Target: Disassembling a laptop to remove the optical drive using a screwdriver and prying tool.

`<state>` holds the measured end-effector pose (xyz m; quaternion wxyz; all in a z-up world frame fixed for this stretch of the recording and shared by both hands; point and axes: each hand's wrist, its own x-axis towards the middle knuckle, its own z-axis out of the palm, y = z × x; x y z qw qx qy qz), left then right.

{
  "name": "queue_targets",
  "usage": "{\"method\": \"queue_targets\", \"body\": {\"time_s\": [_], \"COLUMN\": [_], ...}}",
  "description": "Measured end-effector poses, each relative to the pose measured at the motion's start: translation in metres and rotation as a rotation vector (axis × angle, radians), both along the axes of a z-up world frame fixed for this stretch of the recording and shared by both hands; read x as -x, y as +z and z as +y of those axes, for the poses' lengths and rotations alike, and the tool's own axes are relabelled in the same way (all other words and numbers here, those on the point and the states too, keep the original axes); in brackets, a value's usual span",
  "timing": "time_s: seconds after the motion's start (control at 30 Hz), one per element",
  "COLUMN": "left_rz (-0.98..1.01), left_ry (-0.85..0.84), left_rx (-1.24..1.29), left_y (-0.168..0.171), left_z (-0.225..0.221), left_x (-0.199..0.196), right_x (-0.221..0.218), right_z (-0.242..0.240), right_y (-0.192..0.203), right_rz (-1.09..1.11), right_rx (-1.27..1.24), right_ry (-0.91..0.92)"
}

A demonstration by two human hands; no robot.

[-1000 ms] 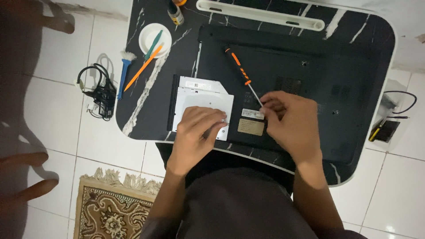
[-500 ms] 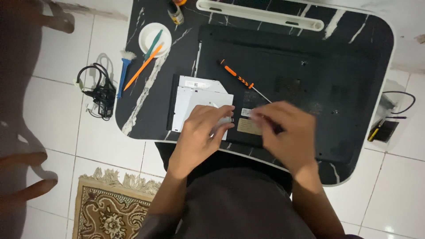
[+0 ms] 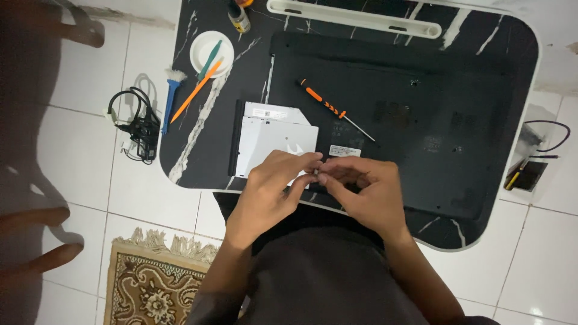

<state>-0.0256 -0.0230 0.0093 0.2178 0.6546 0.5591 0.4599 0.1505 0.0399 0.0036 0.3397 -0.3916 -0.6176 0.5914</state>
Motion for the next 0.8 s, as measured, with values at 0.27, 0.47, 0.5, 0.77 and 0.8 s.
{"method": "queue_targets", "body": {"time_s": [0.27,0.47,0.5,0.77,0.8], "left_rz": [0.486,0.715,0.670,0.477,0.349], "left_ry": [-0.247,-0.325,-0.320,-0.321,-0.287], "left_rx": [0.331,0.350,0.306,0.229,0.184], "left_y": [0.016,-0.012,-0.010,-0.016,-0.021], "left_z": [0.007,0.032,0.032,0.033,0.033], "left_x": [0.035,0.070,0.070,0.072,0.071], "right_x": [-0.004,0.004,0.005,0.013,0.013], "right_z": [0.002,0.008,0.007,0.005,0.007], "right_y": [-0.006,0.006,0.003,-0.014,-0.014], "right_rz": [-0.094,-0.226,-0.188,-0.080,-0.040], "right_rx": [0.167,0.168,0.184,0.145,0.145], "right_ry": [-0.117,-0.142,-0.149,-0.158,-0.152]}}
